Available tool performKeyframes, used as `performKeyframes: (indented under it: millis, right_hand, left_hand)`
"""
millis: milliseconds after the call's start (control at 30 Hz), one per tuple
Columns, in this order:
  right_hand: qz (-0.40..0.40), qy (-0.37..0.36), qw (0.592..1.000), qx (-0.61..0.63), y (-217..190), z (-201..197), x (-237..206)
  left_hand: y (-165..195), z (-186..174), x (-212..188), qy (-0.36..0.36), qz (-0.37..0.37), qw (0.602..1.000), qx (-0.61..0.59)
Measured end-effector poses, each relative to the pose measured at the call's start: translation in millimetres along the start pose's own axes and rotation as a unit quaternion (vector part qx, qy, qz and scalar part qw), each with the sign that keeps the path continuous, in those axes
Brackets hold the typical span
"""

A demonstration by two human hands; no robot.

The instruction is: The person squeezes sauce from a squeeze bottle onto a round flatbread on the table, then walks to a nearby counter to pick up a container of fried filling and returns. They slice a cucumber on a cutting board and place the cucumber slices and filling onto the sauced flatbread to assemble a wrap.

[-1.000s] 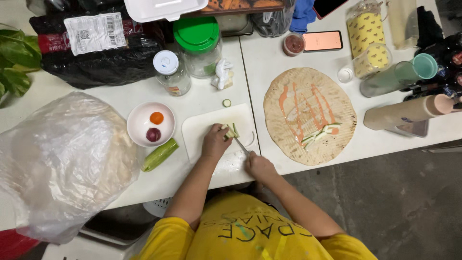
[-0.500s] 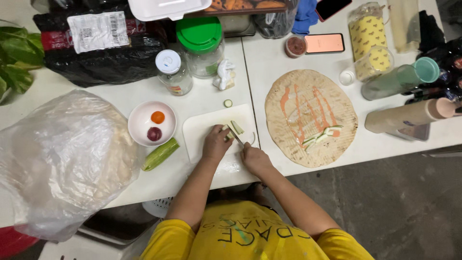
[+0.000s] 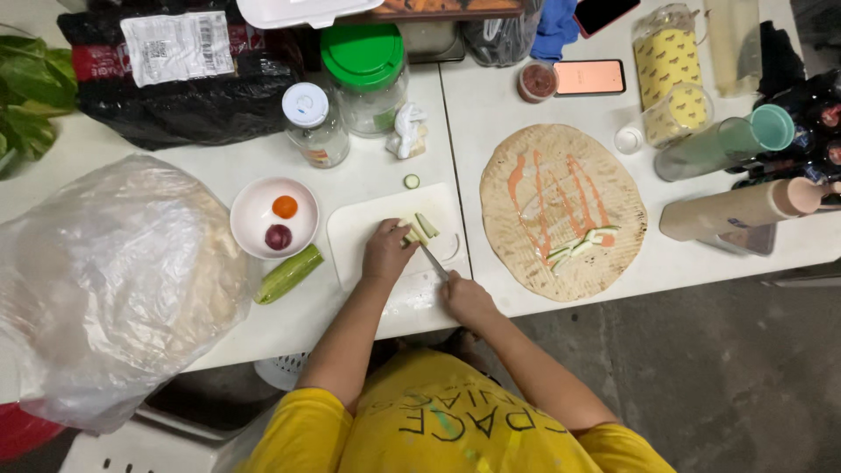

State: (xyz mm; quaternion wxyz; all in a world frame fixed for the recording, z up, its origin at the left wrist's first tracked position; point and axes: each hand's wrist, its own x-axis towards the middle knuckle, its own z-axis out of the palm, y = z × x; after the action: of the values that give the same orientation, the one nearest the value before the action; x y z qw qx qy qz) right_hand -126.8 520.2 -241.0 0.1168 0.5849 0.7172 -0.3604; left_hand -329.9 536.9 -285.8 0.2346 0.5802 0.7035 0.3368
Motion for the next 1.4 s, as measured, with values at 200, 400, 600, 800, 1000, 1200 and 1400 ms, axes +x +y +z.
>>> performKeyframes:
  millis: [200,400,600,800,1000,1200,1400]
  right_hand:
    - [-0.028,0.016,0.996,0.084,-1.5,-24.7,23.1]
    - [-0.030,0.022,0.999,-0.001,-26.4,-24.4,14.3]
    - [-0.023,0.014,0.999,-0.042,-37.8,-27.5,13.2]
    - [-0.031,0.033,0.998,-0.039,-48.1,-16.5,41.5]
    - [-0.051,0.084,0.995,-0.028,-25.7,6.8,18.7]
    - [-0.014,-0.018,0.991,0.135,-6.1,-9.2,5.3]
    - [0.064,-0.128,0.927,0.347,-1.0,-24.9,19.8]
  left_hand:
    - [-1.7,-2.7,-5.6,0.016,0.032,0.999,-0.006]
    - [-1.4,-4.4,-8.0,-0.002,0.026,1.000,-0.011]
    - [-1.2,-4.2,-4.0,0.008,0.031,0.999,-0.017]
    - [-1.5,-3.4,-6.2,-0.004,0.001,1.000,-0.030]
    - [-2.8,-0.3,-1.9,0.017,0.014,1.000,0.005]
    - [-0.5,-9.5,-2.6,-0.012,0.010,0.999,0.044]
    - [2.7,-28.7,-7.6,-0.031,0.022,0.998,0.049]
